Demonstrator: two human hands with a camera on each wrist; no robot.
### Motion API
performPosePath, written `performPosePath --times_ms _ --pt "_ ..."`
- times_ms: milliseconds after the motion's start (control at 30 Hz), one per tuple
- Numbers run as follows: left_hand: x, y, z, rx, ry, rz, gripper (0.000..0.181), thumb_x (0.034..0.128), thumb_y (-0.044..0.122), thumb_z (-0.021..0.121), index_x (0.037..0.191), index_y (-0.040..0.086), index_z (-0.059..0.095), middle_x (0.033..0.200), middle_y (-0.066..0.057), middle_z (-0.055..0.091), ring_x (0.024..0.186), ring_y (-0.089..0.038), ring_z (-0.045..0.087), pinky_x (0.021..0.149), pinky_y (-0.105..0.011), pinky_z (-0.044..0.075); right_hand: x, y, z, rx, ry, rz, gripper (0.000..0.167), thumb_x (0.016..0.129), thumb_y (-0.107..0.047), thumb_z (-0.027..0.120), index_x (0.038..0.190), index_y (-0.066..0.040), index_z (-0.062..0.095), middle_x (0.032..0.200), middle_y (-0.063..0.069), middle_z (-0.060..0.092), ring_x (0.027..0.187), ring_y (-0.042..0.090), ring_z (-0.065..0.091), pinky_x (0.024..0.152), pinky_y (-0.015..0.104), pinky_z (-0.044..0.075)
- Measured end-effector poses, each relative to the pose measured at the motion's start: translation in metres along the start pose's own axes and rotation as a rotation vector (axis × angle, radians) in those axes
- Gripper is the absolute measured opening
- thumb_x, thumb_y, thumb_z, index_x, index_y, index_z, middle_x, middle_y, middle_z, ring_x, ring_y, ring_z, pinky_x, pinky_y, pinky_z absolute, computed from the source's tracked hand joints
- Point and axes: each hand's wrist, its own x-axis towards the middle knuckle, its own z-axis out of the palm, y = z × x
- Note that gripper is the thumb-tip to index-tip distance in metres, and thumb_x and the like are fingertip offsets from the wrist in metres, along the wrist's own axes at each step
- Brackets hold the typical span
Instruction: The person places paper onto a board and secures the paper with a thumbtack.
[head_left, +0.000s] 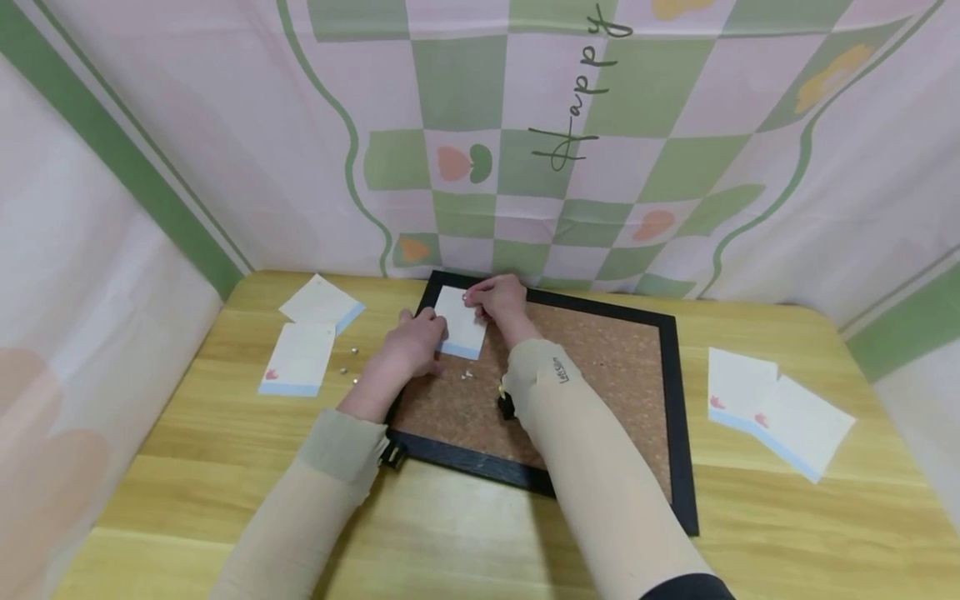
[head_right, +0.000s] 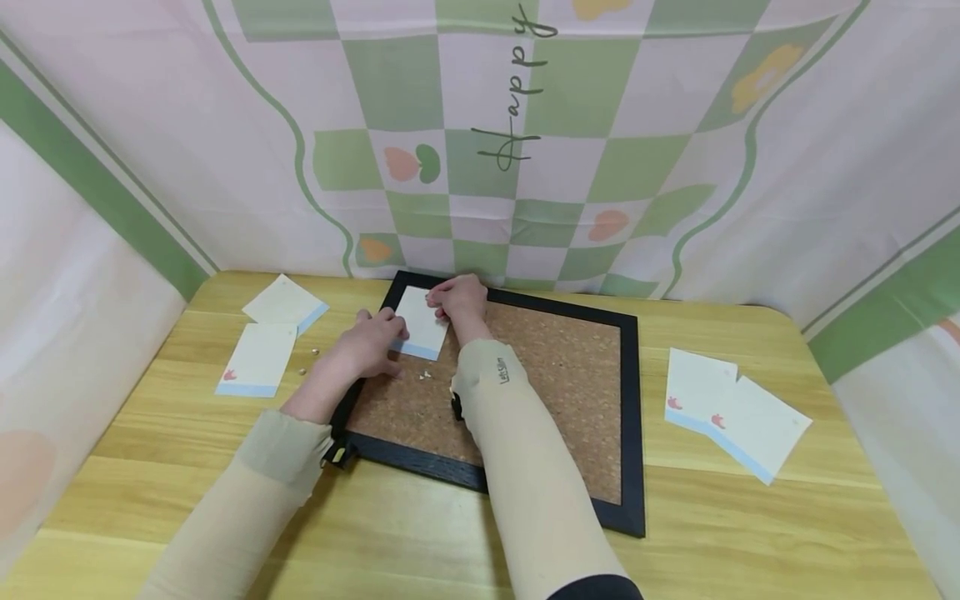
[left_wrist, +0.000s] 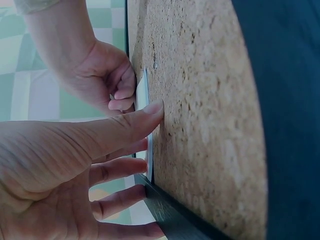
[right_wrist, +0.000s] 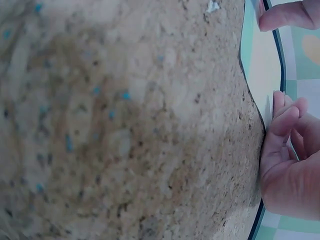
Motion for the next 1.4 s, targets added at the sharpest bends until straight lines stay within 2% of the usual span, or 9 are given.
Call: performPosePath --times_ms 100,300,467,600,733,933,1400 --pt "0.0004 0.0006 0.0000 -0.001 -0.007 -0.005 0.053 0.0858 0.029 0.080 0.129 0.009 0.056 0.136 -0.011 0.047 0.121 -0.034 0.039 0.088 -0.046 0.055 0.0018 0.0003 0.0004 0.023 -0.001 0.012 0.010 0.092 -0.014 0.072 0.094 -0.007 0.079 0.077 0.002 0.076 0.048 0.006 0.058 0.047 0.018 0.048" --pt "0.0002 0.0007 0.0000 0.001 -0.010 -0.008 0.051 0.0863 0.029 0.080 0.128 0.009 0.056 0.135 -0.012 0.047 0.122 -0.035 0.040 0.088 -0.046 0.055 0.0020 0.0012 0.0030 0.156 -0.008 0.021 0.010 0.093 -0.006 0.069 0.097 0.001 0.076 0.085 0.014 0.076 0.050 0.009 0.064 0.056 0.025 0.059" --pt "-0.0006 0.0010 -0.0001 0.007 -0.005 -0.003 0.051 0.0865 0.029 0.079 0.128 0.010 0.056 0.135 -0.011 0.047 0.122 -0.035 0.040 0.087 -0.046 0.055 0.0045 0.0028 0.0046 0.243 -0.014 0.027 0.011 0.091 -0.001 0.069 0.099 0.005 0.074 0.090 0.021 0.076 0.049 0.013 0.066 0.061 0.030 0.062" --pt "0.0003 0.0012 0.0002 0.008 -0.003 -0.004 0.051 0.0863 0.029 0.080 0.128 0.010 0.056 0.135 -0.011 0.047 0.121 -0.035 0.041 0.087 -0.046 0.055 0.0046 0.0041 0.0040 0.286 -0.030 0.019 0.013 0.089 0.002 0.070 0.100 0.007 0.073 0.081 0.019 0.075 0.048 0.013 0.066 0.061 0.030 0.062" --pt "0.0018 0.0011 0.0010 0.006 -0.005 -0.008 0.051 0.0863 0.028 0.080 0.127 0.010 0.056 0.135 -0.011 0.047 0.121 -0.034 0.040 0.088 -0.046 0.055 0.0018 0.0054 0.0022 0.306 -0.057 0.001 0.015 0.089 0.002 0.070 0.102 0.010 0.071 0.066 0.010 0.071 0.048 0.012 0.066 0.061 0.028 0.061" --pt "0.0010 0.0019 0.0001 0.007 -0.012 -0.011 0.050 0.0869 0.027 0.079 0.128 0.010 0.056 0.136 -0.011 0.046 0.122 -0.034 0.040 0.088 -0.045 0.055 -0.0006 0.0058 0.0007 0.286 -0.071 -0.009 0.017 0.089 0.000 0.071 0.103 0.009 0.070 0.059 0.003 0.067 0.048 0.010 0.067 0.060 0.026 0.061" --pt "-0.0006 0.0023 -0.0012 0.004 -0.020 -0.014 0.050 0.0872 0.026 0.079 0.128 0.009 0.055 0.135 -0.011 0.046 0.122 -0.034 0.039 0.088 -0.045 0.055 0.0038 0.0073 0.0034 0.127 -0.038 -0.014 0.012 0.089 -0.005 0.072 0.097 0.003 0.071 0.070 0.010 0.073 0.051 0.010 0.067 0.061 0.026 0.061"
